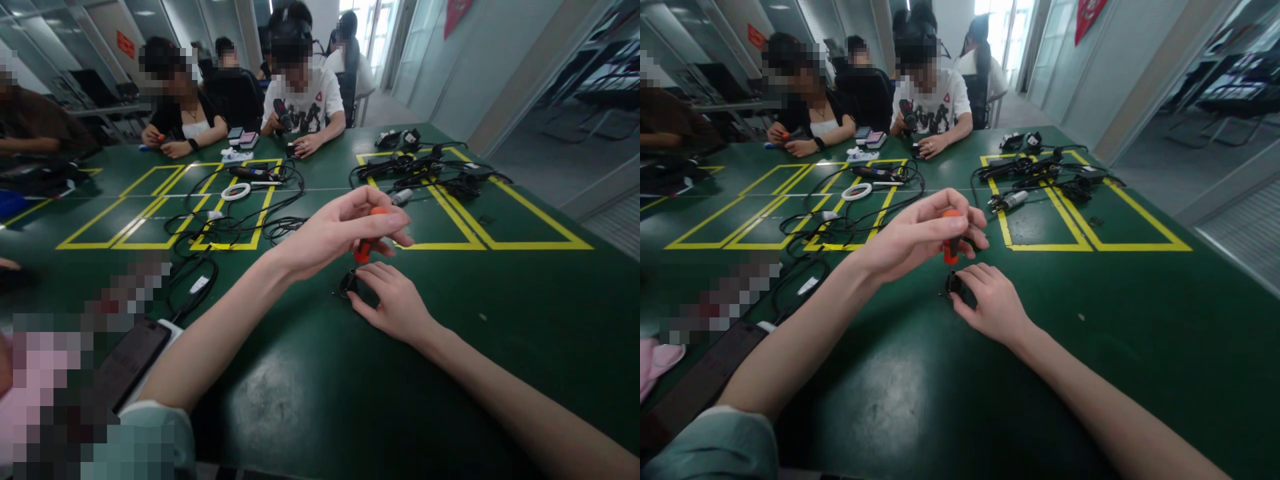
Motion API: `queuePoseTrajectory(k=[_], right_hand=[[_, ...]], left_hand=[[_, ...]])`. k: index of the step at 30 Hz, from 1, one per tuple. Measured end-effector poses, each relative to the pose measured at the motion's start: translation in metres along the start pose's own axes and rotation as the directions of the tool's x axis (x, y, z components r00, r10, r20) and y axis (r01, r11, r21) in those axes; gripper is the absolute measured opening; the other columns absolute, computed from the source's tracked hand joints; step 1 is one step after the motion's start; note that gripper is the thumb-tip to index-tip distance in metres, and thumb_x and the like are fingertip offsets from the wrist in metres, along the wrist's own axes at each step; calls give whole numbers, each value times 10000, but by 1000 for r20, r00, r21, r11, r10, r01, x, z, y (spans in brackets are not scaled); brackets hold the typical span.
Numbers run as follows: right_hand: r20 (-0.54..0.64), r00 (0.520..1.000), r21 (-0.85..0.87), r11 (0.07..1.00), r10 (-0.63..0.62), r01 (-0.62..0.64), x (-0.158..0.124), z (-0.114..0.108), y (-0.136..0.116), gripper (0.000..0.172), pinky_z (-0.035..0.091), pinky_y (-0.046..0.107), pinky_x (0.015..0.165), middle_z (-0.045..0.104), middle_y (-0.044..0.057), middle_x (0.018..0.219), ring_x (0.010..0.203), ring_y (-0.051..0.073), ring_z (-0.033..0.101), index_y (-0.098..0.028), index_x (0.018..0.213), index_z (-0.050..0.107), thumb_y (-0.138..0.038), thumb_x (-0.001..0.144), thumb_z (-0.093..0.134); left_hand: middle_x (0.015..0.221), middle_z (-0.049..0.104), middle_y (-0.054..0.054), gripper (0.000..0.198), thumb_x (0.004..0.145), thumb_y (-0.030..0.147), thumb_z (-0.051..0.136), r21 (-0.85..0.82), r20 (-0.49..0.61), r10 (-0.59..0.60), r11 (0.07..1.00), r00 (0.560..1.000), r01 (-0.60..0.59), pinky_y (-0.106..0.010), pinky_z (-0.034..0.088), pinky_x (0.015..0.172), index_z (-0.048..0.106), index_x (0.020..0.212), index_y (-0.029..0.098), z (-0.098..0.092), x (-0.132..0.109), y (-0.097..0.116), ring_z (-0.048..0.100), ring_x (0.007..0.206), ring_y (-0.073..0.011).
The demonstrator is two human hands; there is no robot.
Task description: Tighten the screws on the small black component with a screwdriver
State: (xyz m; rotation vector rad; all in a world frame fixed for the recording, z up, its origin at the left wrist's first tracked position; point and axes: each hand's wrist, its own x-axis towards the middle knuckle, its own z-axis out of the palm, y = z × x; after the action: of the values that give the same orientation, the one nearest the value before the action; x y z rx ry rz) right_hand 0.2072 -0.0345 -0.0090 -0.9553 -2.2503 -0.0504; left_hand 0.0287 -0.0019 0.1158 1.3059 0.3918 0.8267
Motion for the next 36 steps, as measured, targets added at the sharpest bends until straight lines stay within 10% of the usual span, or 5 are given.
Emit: queuePoseTrajectory(k=[5,18,24,36], right_hand=[[43,999,8,1000,15,-15,1,1,1,180,607,451,783,784,154,1001,892,295,718,-136,1036,726,-241,922,634],[115,993,47,998,25,-31,3,2,4,251,599,455,861,788,157,1041,976,299,729,-108,1122,732,-263,944,644],[122,992,51,998,31,-37,3,2,4,250,597,446,860,788,148,1031,958,282,723,-121,1126,725,-284,958,636],[123,992,44,999,-2,-4,-1,1,6,216,600,471,823,777,168,1036,924,295,707,-126,1108,716,-251,954,632]], left_hand=[[712,617,48,328,851,354,802,9,-56,-31,999,998,31,-211,399,564,514,897,204,2,-2,4,505,557,-72],[815,677,-8,346,821,406,836,39,-3,-21,999,1000,21,-250,504,697,581,884,180,0,-4,4,652,755,-143],[642,548,58,323,846,387,794,35,-64,-32,999,997,34,-217,383,550,531,863,200,2,-3,8,432,517,-75],[897,713,-58,289,870,405,789,18,8,-3,1000,1000,2,-271,527,772,679,846,139,-6,-3,3,677,820,-159]])
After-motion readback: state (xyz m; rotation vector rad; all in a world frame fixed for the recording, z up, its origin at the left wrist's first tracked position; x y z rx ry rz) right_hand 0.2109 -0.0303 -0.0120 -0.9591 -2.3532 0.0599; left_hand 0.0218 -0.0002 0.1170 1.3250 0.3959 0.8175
